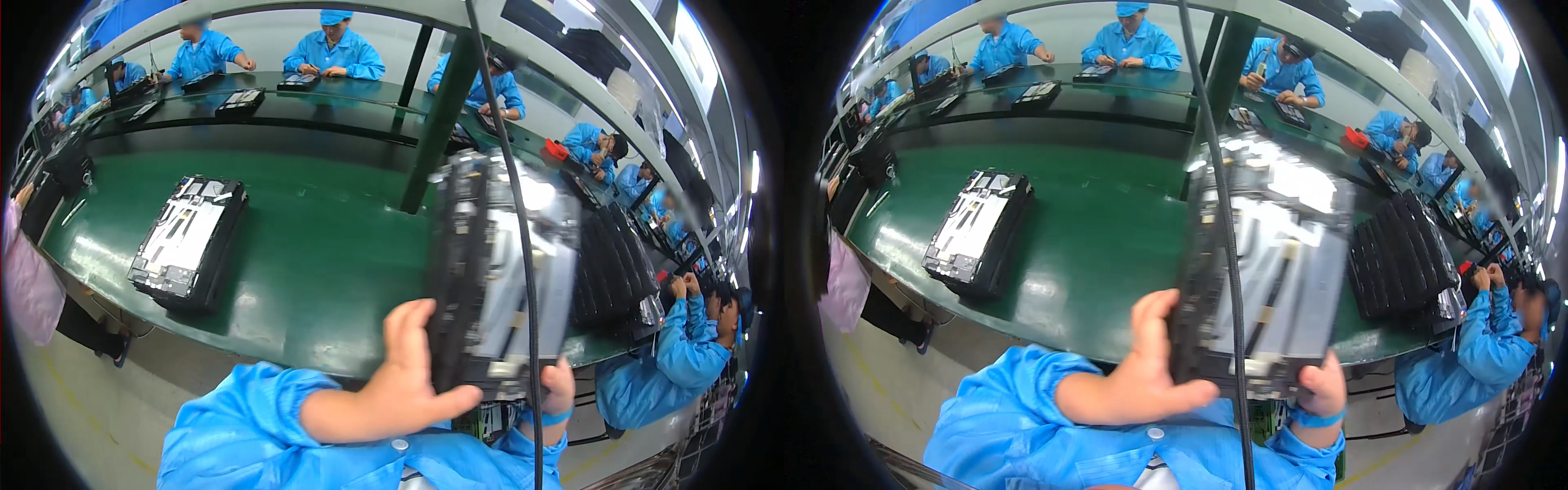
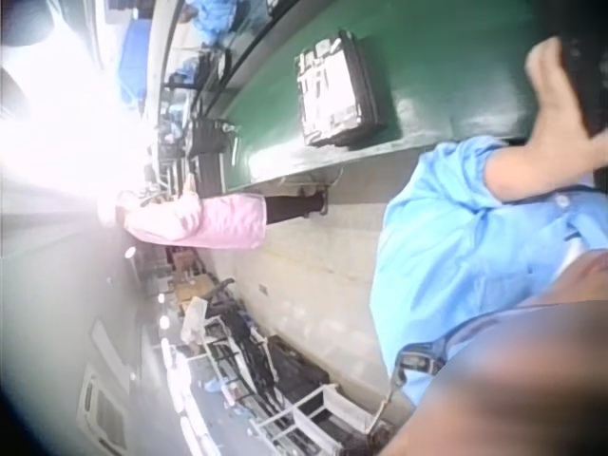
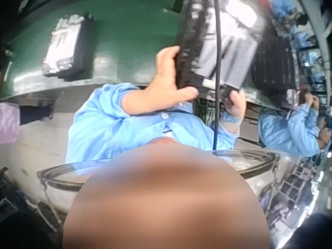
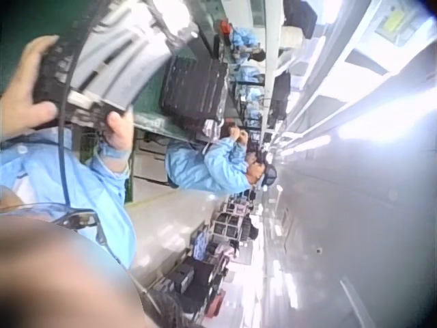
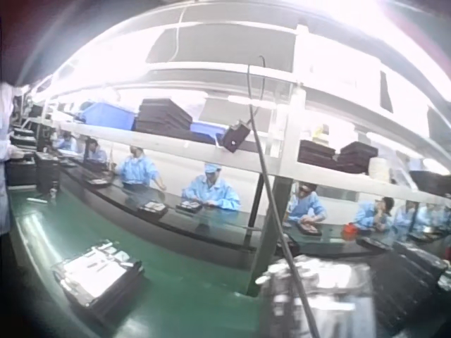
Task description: The person assembles electronic components on a factory line. They pick up a device chassis, insert a small white connector into a port, and place the unit on a stack. This process is repeated for multiple units throughout the clip.
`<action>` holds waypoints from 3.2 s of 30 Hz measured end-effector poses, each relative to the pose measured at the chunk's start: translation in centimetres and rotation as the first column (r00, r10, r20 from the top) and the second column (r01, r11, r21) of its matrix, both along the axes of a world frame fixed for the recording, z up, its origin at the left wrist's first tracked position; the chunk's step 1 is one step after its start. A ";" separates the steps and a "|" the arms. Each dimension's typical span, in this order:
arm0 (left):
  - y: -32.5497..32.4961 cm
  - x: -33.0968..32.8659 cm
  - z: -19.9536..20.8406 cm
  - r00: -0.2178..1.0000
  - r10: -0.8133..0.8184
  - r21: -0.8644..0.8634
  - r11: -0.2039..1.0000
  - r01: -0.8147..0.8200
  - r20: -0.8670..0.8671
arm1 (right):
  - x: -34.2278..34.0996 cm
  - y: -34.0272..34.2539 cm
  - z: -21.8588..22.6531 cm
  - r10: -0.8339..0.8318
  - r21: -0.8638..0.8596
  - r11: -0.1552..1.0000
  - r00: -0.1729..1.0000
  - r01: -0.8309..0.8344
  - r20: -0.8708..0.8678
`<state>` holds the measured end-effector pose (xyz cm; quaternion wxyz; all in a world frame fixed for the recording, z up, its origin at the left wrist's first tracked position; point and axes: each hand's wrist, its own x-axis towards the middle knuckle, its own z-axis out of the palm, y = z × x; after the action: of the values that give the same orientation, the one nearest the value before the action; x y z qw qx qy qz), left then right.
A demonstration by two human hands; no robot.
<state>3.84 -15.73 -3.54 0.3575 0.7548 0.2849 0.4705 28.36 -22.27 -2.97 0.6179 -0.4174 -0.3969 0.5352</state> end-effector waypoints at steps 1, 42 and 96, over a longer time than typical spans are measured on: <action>0.2 -1.8 -0.6 0.999 0.027 -0.027 0.999 -0.028 -0.023 | -1.2 1.0 -0.9 0.056 -0.023 0.998 0.998 -0.056 0.006; 8.0 -9.7 -10.0 0.992 0.083 -0.394 0.918 -0.038 0.098 | -10.0 15.1 -7.4 0.182 -0.122 0.977 0.981 -0.173 0.073; 5.3 -18.3 -8.6 0.673 0.739 -0.591 0.533 -0.606 -0.023 | 43.8 8.5 -13.6 -0.580 -0.065 0.784 0.691 0.617 -0.432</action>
<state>-14.50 -10.40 -12.15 0.3790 0.3869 0.6343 0.5516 72.15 -13.77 -16.56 0.8472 -0.3684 -0.1153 0.3651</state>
